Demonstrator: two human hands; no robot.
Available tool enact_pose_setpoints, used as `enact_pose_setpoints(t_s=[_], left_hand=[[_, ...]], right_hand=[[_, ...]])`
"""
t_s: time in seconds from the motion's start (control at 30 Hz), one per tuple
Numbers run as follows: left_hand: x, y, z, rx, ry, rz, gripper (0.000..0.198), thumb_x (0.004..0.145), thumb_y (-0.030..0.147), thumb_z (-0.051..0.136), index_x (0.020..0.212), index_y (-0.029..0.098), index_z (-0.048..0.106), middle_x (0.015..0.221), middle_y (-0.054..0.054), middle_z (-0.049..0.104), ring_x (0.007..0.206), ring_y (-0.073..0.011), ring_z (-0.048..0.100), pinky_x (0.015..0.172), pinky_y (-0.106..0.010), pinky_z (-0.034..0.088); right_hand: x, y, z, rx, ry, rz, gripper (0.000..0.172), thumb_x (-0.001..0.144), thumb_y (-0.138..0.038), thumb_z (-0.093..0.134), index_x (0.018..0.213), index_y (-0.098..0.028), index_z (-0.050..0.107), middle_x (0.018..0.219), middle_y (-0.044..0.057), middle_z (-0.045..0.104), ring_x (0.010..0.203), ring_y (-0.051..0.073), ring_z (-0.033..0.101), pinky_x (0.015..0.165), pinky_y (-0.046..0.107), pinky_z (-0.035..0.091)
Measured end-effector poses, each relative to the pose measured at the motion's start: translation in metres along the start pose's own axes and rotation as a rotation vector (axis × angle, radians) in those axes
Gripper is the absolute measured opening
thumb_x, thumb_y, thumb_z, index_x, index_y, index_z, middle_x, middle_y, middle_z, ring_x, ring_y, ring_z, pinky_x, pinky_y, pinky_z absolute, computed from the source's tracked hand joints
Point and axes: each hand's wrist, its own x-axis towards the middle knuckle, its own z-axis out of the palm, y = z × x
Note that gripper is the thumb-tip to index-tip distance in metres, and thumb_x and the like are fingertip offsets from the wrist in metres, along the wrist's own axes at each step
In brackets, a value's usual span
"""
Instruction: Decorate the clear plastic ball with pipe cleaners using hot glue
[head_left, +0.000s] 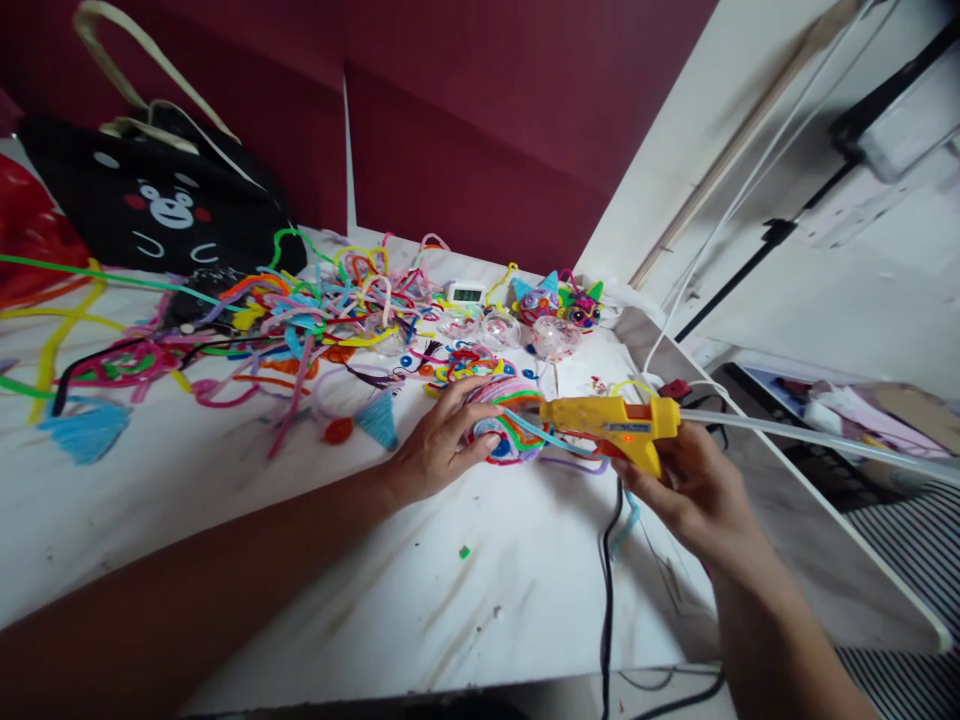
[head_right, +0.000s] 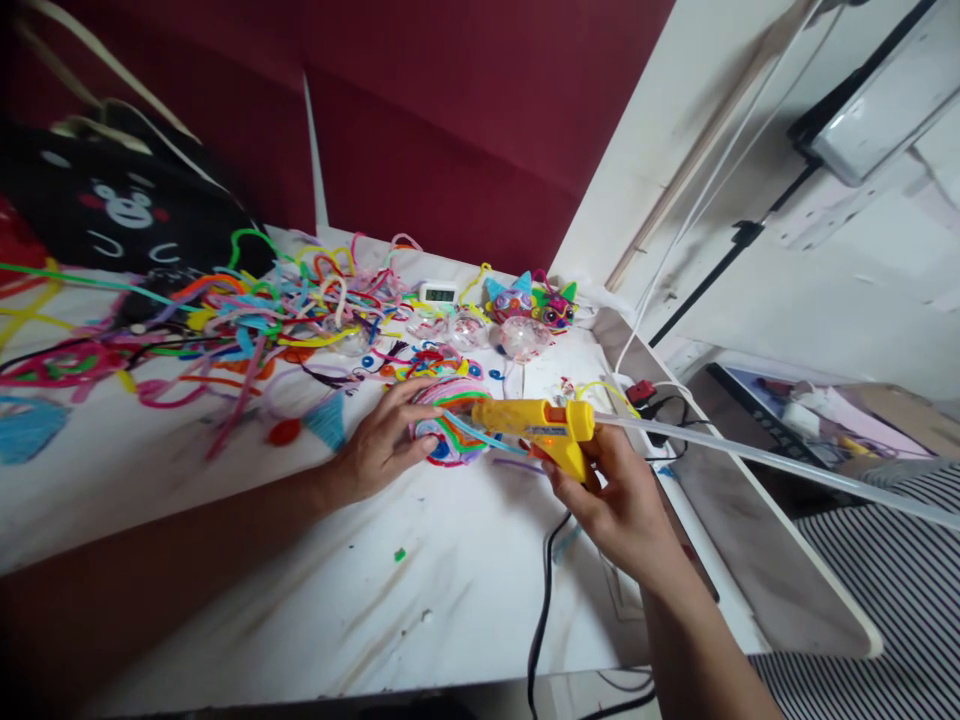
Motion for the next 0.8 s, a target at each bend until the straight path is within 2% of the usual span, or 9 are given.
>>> enact_pose_setpoints(t_s=[0.13,0.3,0.43,0.53,0.8], left_hand=[[0.000,0.000,0.000,0.003,-0.001,-0.003,0.032,0.093,0.022,0.057,0.124,0.025,0.050,0.143,-0.013,0.042,0.135,-0.0262,0.045,0.110,-0.046,0.044],[0.000,-0.001,0.001,-0.005,0.009,0.014,0.032,0.092,0.021,0.058,0.123,0.023,0.050,0.143,-0.013,0.042,0.135,-0.0251,0.045,0.112,-0.045,0.042],[0.001,-0.001,0.002,-0.001,0.015,0.019,0.032,0.092,0.021,0.058,0.123,0.023,0.050,0.142,-0.014,0.043,0.136,-0.0251,0.045,0.112,-0.045,0.042],[0.001,0.000,0.002,0.000,0.011,0.006,0.032,0.092,0.022,0.058,0.123,0.023,0.050,0.142,-0.013,0.043,0.135,-0.0257,0.046,0.111,-0.046,0.043],[0.000,-0.001,0.001,-0.017,0.009,-0.006,0.031,0.093,0.022,0.057,0.123,0.023,0.050,0.143,-0.013,0.043,0.135,-0.0261,0.045,0.111,-0.047,0.042]], right_hand=[[-0.019,-0.002,0.000,-0.089,0.028,-0.043,0.032,0.085,-0.026,0.071,0.113,-0.026,0.056,0.105,0.007,0.066,0.089,0.020,0.067,0.064,0.026,0.058],[-0.039,-0.002,0.012,-0.328,0.063,-0.126,0.021,0.088,-0.026,0.067,0.108,-0.023,0.060,0.102,0.009,0.064,0.076,0.017,0.065,0.055,0.023,0.056],[-0.042,-0.001,0.023,-0.374,0.120,-0.272,0.029,0.087,-0.019,0.066,0.115,-0.022,0.056,0.101,0.006,0.062,0.062,0.010,0.057,0.045,0.018,0.049],[-0.042,-0.001,0.028,-0.392,0.135,-0.315,0.032,0.088,-0.016,0.064,0.117,-0.022,0.053,0.099,0.005,0.060,0.056,0.007,0.051,0.043,0.017,0.046],[-0.043,0.005,0.034,-0.531,0.111,-0.343,0.033,0.089,-0.017,0.062,0.121,-0.021,0.052,0.100,0.007,0.060,0.074,0.016,0.062,0.057,0.027,0.055]])
